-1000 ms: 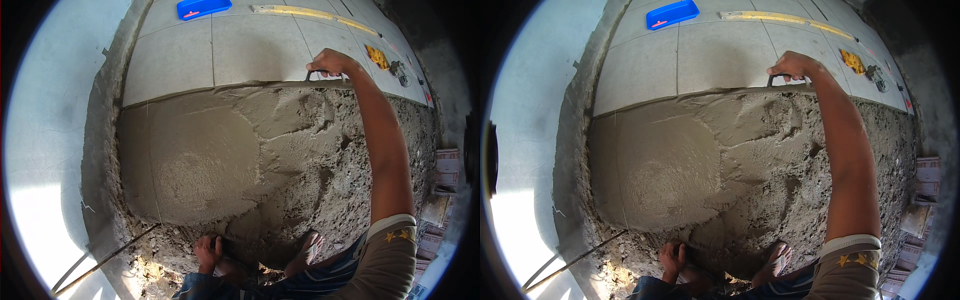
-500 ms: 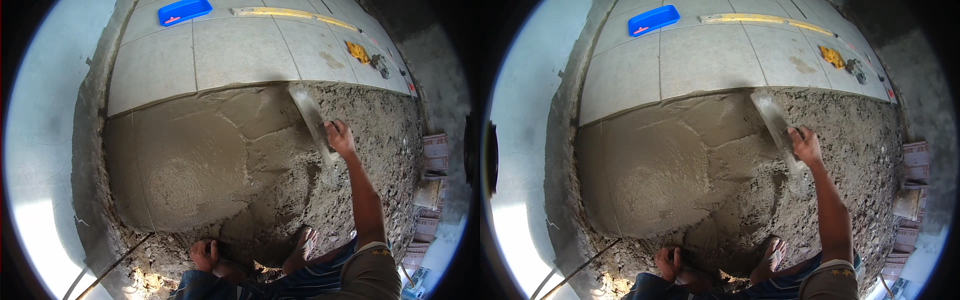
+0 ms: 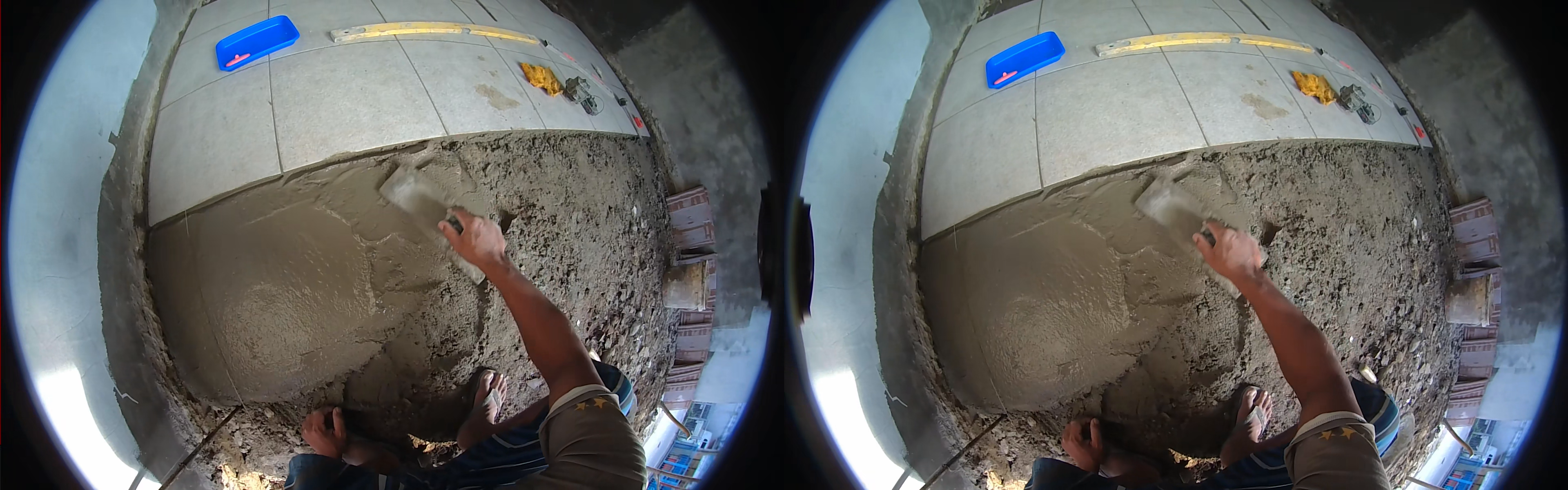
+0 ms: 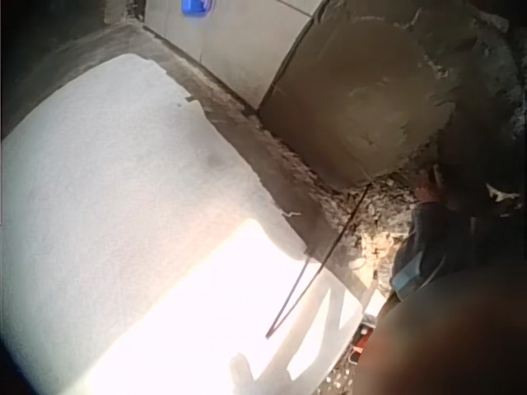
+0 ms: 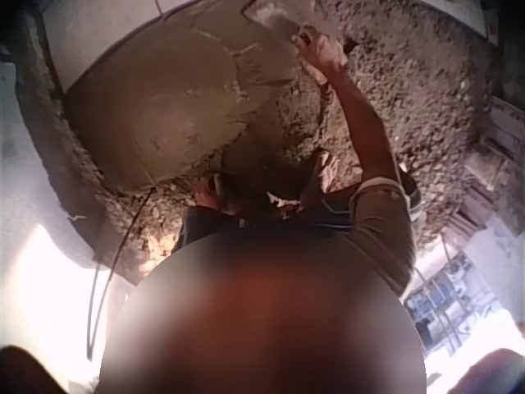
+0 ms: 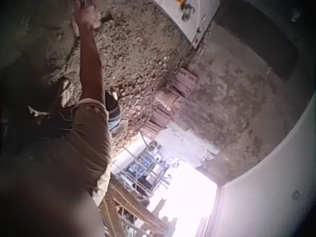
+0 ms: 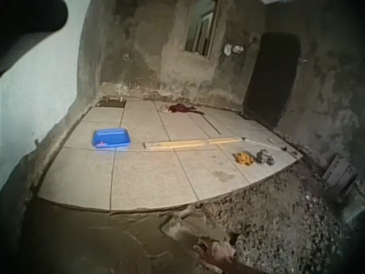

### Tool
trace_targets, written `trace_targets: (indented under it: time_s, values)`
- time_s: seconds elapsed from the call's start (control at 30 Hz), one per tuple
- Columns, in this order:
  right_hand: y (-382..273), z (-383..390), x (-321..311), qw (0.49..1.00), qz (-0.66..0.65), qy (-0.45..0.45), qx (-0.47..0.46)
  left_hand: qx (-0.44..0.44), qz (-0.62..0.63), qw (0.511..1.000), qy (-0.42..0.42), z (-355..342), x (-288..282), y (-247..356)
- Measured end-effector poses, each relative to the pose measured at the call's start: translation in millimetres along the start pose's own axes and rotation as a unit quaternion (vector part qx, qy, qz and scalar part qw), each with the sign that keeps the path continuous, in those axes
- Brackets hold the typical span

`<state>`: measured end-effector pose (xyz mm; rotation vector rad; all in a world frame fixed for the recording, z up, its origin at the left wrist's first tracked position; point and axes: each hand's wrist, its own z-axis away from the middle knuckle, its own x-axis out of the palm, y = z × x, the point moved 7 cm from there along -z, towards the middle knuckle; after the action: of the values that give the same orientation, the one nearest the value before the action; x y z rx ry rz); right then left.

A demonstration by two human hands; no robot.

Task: Smoothing and leveling wet concrete or mortar on a floor section using a trowel and finishing tool.

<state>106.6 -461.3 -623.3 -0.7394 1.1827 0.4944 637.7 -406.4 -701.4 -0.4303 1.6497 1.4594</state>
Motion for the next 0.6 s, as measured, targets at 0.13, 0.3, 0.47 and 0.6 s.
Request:
trace_targets:
  time_s: [0.13,0.3,0.47,0.6]
  values:
    - [42.5,-40.8,-16.1,0.998,-0.001,0.005,0.066,-0.003,-0.012,1.000,0.006,1.4,0.4,-0.3]
    - [67.2,-53.9,-28.7,0.994,0.048,0.089,0.045,-0.014,-0.007,1.000,0.010,2.0,0.1,-1.0]
    - [76.5,-19.7,-9.8,0.985,-0.166,0.049,0.018,-0.007,-0.013,1.000,0.008,1.7,1.0,-1.4]
    - [86.3,-15.7,-5.2,0.971,-0.186,0.096,0.113,-0.010,-0.011,1.000,-0.006,2.7,3.8,-4.3]
